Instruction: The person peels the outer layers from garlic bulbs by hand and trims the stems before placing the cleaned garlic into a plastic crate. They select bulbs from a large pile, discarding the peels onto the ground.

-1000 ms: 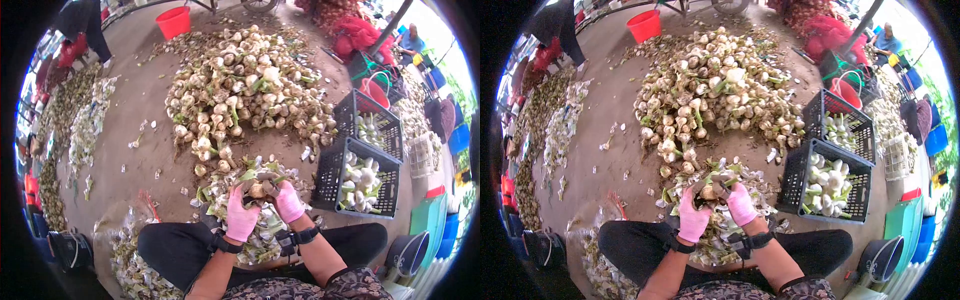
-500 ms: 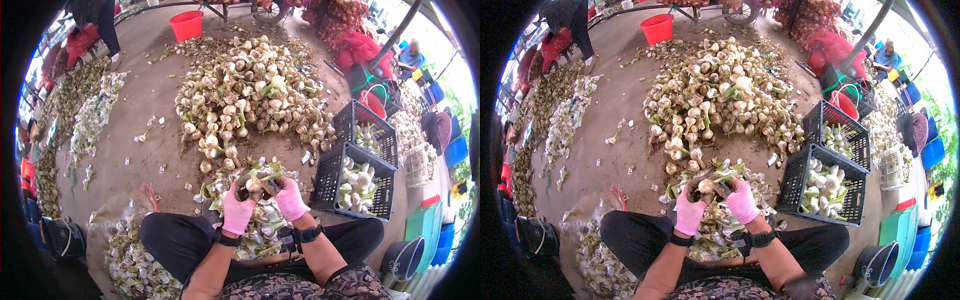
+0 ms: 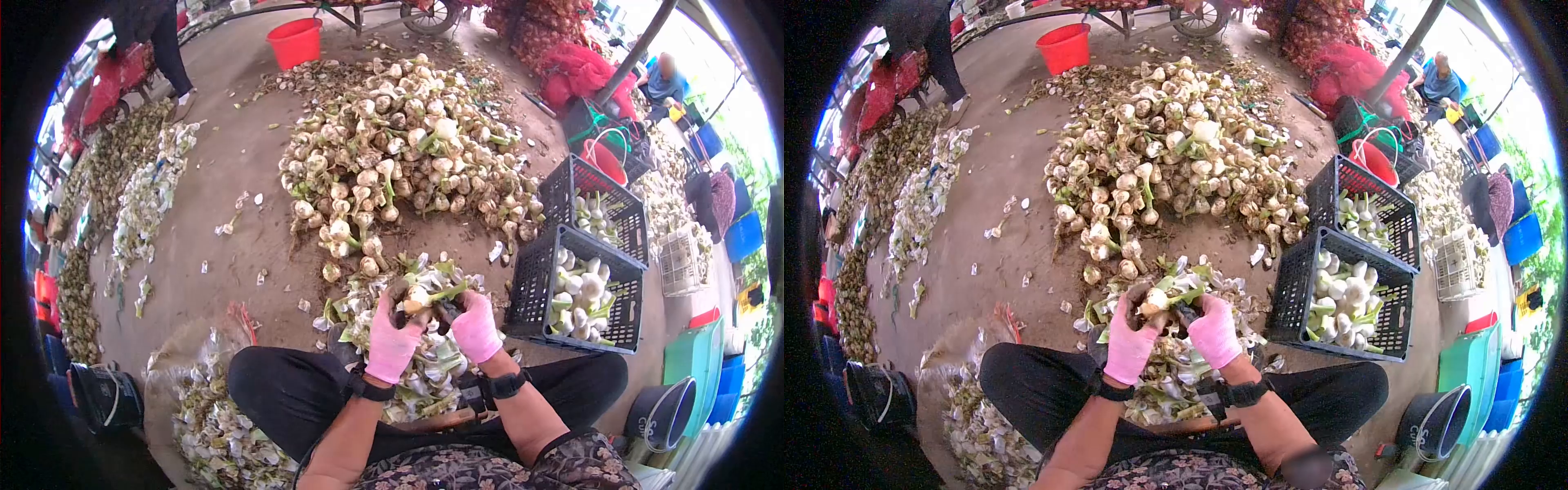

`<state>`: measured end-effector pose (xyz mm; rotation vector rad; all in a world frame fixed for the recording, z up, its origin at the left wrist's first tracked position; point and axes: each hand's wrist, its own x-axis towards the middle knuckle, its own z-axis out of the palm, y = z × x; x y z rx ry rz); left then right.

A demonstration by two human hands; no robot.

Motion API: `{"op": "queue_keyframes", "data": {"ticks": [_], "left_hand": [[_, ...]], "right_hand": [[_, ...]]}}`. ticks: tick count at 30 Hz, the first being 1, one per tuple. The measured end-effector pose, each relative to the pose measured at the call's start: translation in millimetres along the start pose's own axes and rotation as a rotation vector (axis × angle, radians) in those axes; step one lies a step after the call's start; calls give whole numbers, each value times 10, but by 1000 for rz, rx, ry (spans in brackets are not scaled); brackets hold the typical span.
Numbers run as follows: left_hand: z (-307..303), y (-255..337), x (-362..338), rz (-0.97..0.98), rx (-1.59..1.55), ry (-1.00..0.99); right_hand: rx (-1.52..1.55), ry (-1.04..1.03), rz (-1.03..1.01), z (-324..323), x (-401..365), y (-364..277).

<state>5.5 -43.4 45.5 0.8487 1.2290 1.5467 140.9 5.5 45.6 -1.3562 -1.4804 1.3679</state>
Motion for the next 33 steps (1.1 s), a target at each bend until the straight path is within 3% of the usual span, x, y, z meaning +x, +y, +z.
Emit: {"op": "queue_keyframes", "data": {"ticks": [4,5,9,11,13,14,15,18,20,21,24,25,27,29,32,33], "left_hand": [[-127,79,22,-108,74,-96],[-141,-3,2,-199,-72,-109],[-188,-128,-38,-412,-409,-194],[-234,-122,-6,-545,-581,-287],[-180,-197,-77,-501,-551,-293],[-150,-221,-108,-458,-522,-295],[-119,-120,-98,-552,-670,-224],[-133,38,-45,-594,-672,-256],[-95,-70,-10,-555,-646,-210],[-90,-78,-5,-488,-571,-222],[-87,-82,6,-433,-461,-216],[-77,-79,10,-444,-427,-202],[-53,-74,9,-456,-394,-191],[-48,-68,-4,-493,-662,-148],[-84,-123,-21,-573,-633,-214],[-68,-146,-18,-458,-474,-239]], "right_hand": [[-45,-53,-194,-88,63,-101],[-306,-8,-211,-141,83,-211],[-443,83,-354,-112,288,-46],[-515,92,-347,-86,375,71],[-582,107,-324,-102,473,172],[-671,104,-165,-146,501,205],[-621,107,-183,-189,497,252],[-666,75,-239,-310,386,221],[-335,-84,-234,-407,295,38],[-19,-217,-51,-429,285,-22],[150,-359,56,-504,119,-395],[153,-344,-58,-467,108,-380],[98,-330,8,-434,120,-333],[78,-294,45,-356,145,-271],[28,-242,-22,-296,182,-325],[-46,-224,28,-293,232,-211]]}}
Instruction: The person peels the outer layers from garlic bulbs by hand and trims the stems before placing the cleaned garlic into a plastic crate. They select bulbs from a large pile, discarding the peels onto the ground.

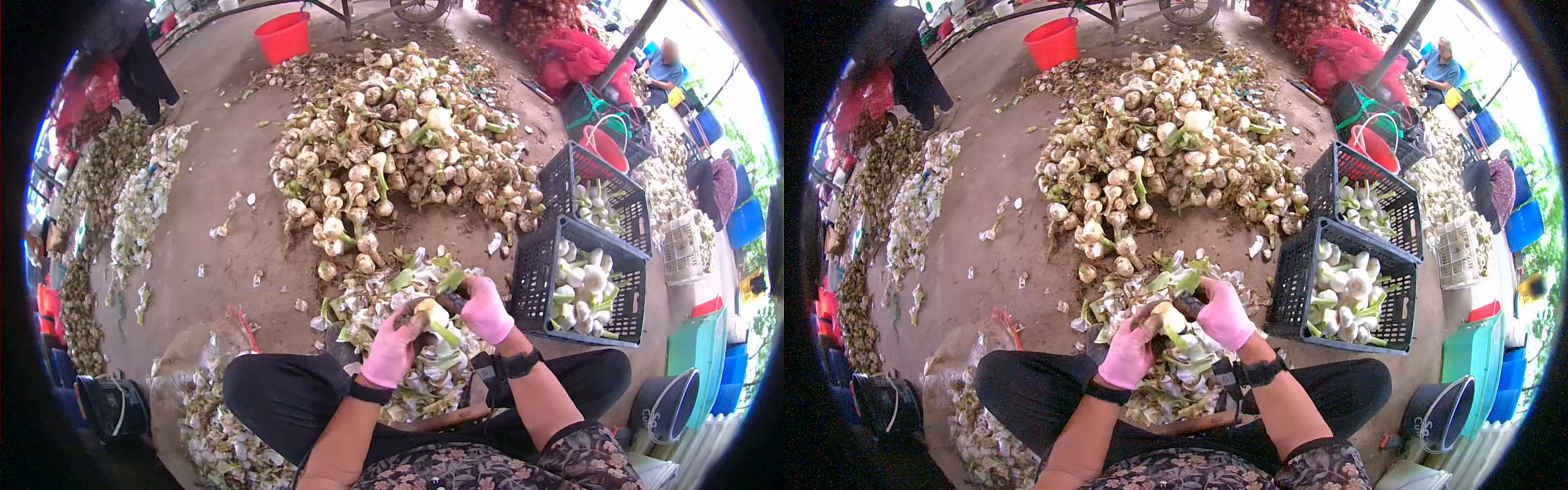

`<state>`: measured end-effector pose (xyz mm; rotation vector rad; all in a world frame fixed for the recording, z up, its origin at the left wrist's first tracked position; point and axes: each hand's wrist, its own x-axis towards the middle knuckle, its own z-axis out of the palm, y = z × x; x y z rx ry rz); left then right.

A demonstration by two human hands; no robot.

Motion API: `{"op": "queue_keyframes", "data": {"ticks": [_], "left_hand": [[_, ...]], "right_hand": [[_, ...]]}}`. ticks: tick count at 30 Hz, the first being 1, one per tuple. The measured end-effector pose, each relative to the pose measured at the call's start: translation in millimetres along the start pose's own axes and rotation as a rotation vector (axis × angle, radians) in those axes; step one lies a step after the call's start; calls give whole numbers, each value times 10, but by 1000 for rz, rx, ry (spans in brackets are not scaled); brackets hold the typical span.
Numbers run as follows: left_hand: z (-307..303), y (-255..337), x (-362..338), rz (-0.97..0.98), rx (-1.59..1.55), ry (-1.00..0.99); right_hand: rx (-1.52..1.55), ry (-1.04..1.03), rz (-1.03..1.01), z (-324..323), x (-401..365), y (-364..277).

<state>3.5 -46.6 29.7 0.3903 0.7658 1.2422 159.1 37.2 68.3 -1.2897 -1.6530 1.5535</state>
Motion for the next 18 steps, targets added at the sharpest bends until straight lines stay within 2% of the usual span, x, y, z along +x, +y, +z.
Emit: {"op": "queue_keyframes", "data": {"ticks": [1,3,5,8,10,11,13,18], "left_hand": [[-4,5,3,0,0,-1],[-4,35,6,-75,-226,-3],[-52,18,16,-49,-201,15],[-3,69,-11,-48,-188,42],[82,139,-46,-31,-151,28],[76,129,-36,-33,-152,25],[31,104,-18,6,32,16],[-1,124,-48,37,112,50]], "right_hand": [[-1,1,-1,-11,66,118],[-466,209,-155,-12,152,142],[-338,238,-164,-101,97,105],[-237,128,-234,-161,-15,-26],[-41,-59,-234,-142,-109,-155],[-43,-56,-233,-133,-151,-261],[-332,-87,-221,-102,-195,-436],[-296,-89,-201,-43,-153,-289]]}}
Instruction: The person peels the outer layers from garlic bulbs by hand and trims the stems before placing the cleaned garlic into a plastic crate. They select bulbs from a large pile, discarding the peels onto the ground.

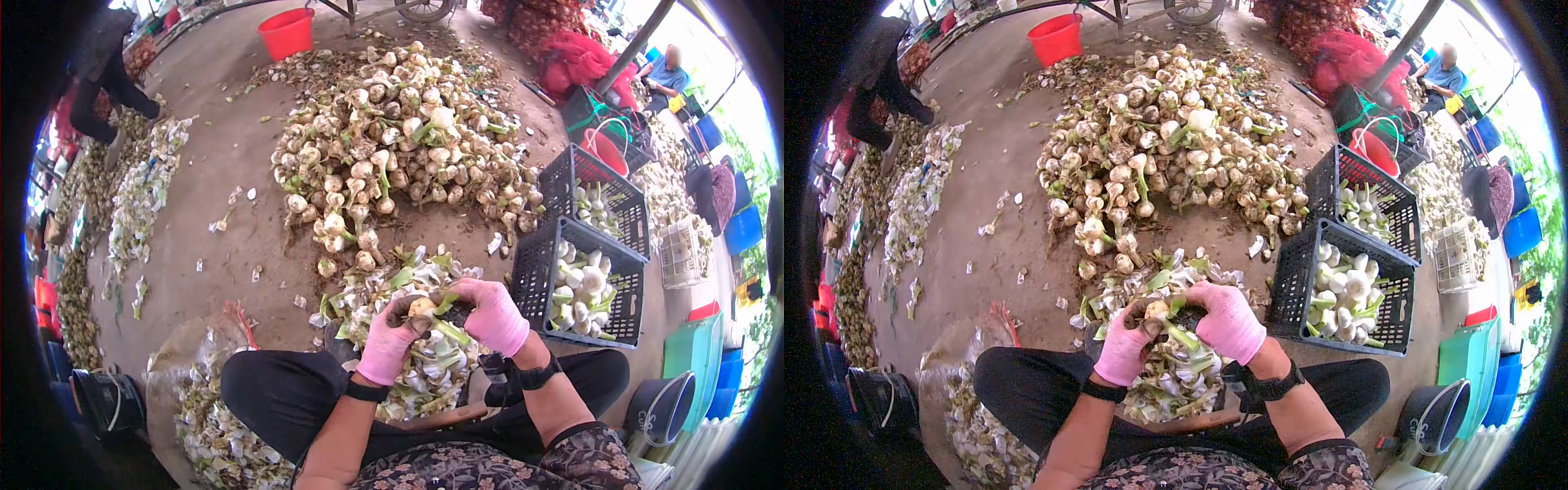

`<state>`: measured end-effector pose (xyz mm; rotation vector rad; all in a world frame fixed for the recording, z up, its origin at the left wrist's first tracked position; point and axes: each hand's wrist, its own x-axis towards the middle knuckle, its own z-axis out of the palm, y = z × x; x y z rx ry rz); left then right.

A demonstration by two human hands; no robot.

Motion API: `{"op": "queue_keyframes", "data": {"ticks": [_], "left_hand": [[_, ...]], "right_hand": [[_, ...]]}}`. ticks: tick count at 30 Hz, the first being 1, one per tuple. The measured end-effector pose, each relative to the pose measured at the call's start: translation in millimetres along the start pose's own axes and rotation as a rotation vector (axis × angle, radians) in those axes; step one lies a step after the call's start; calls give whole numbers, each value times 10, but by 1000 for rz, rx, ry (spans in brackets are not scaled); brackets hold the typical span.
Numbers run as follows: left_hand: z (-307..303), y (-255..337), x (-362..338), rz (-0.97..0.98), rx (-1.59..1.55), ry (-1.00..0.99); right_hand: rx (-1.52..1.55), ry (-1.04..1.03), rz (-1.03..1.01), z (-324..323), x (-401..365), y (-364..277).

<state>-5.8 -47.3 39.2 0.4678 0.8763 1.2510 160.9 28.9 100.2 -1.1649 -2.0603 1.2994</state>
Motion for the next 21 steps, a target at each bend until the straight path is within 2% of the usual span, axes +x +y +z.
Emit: {"op": "queue_keyframes", "data": {"ticks": [2,6,9,11,14,16,21], "left_hand": [[1,3,-8,7,-6,13],[-30,-10,-9,21,38,17],[-30,-31,-12,-23,-9,7],[-19,-31,-15,-56,-57,6],[2,26,-12,-131,-132,9],[17,66,-5,-246,-79,14],[-68,-25,34,-195,-124,-64]], "right_hand": [[-207,-21,-86,-9,5,12],[-332,-11,-179,-8,-10,-99],[-433,-12,-160,38,0,-105],[-483,30,-69,57,-6,-160],[-327,41,-24,60,21,-17],[-336,73,-37,80,67,138],[-447,65,71,91,180,249]]}}
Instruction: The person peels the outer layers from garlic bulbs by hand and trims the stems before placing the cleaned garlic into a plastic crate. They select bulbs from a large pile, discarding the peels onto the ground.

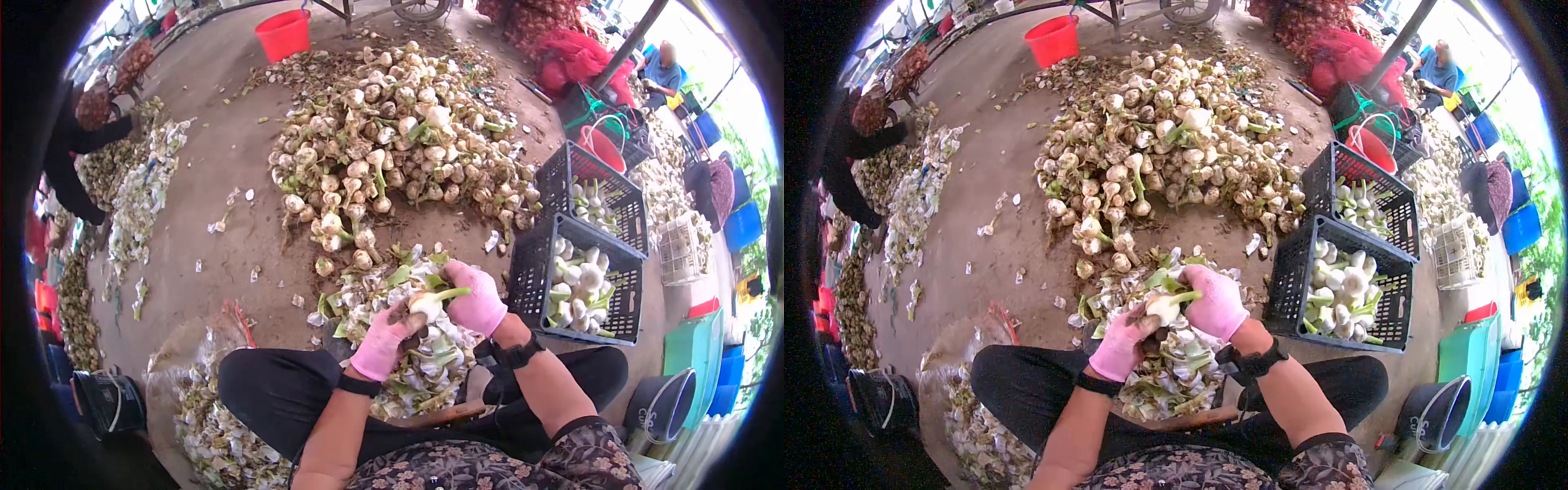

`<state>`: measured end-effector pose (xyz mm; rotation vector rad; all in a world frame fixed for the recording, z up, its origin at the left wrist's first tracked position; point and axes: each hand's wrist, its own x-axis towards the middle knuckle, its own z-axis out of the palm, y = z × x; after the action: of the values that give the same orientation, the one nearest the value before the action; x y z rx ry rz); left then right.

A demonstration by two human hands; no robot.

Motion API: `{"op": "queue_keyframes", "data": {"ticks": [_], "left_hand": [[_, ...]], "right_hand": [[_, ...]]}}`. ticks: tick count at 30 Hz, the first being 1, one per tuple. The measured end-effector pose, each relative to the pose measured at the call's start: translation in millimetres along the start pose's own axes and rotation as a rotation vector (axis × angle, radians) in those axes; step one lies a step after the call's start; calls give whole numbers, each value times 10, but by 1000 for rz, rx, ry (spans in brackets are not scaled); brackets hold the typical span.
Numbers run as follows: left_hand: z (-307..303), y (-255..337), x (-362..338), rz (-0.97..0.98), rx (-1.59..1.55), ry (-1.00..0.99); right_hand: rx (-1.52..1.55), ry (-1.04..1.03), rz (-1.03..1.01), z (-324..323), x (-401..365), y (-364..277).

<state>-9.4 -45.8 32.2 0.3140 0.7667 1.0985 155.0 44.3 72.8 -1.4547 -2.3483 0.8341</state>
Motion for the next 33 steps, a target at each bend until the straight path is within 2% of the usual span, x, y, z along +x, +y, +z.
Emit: {"op": "queue_keyframes", "data": {"ticks": [3,6,8,9,13,15,16,19,21,22,24,25,26,28,30,32,33], "left_hand": [[16,-15,-18,59,5,-7],[-15,-21,4,44,-185,-70],[-58,-35,70,110,-283,-40],[-41,-7,68,77,-375,-64],[-45,-56,59,127,-344,-78],[-5,-57,30,68,-209,19],[2,-54,19,70,-209,18],[19,-27,-15,65,-279,-79],[-15,-40,-11,75,-249,-24],[-20,-45,3,76,-212,18],[3,-31,5,78,-210,-21],[11,-44,13,87,-187,-10],[14,-51,17,97,-164,4],[26,-36,40,79,-139,11],[37,-29,61,164,256,56],[50,15,33,177,323,116],[65,67,3,190,472,91]], "right_hand": [[12,-14,-41,37,-31,22],[95,34,-115,21,-100,-22],[128,-6,-64,-9,-128,-31],[162,35,-75,14,-139,-23],[178,20,-2,-47,-151,-128],[204,192,57,-40,-51,-97],[67,308,35,7,29,-16],[78,349,62,5,127,94],[290,207,-49,-15,54,91],[290,205,-47,-17,19,74],[357,111,-140,-50,-57,39],[501,70,-56,-54,-97,6],[502,69,-56,-77,-112,-32],[756,-149,-38,-125,-137,-83],[679,-161,-15,-136,-140,-87],[528,-199,23,-128,-131,-91],[627,-186,-13,-74,-123,-39]]}}
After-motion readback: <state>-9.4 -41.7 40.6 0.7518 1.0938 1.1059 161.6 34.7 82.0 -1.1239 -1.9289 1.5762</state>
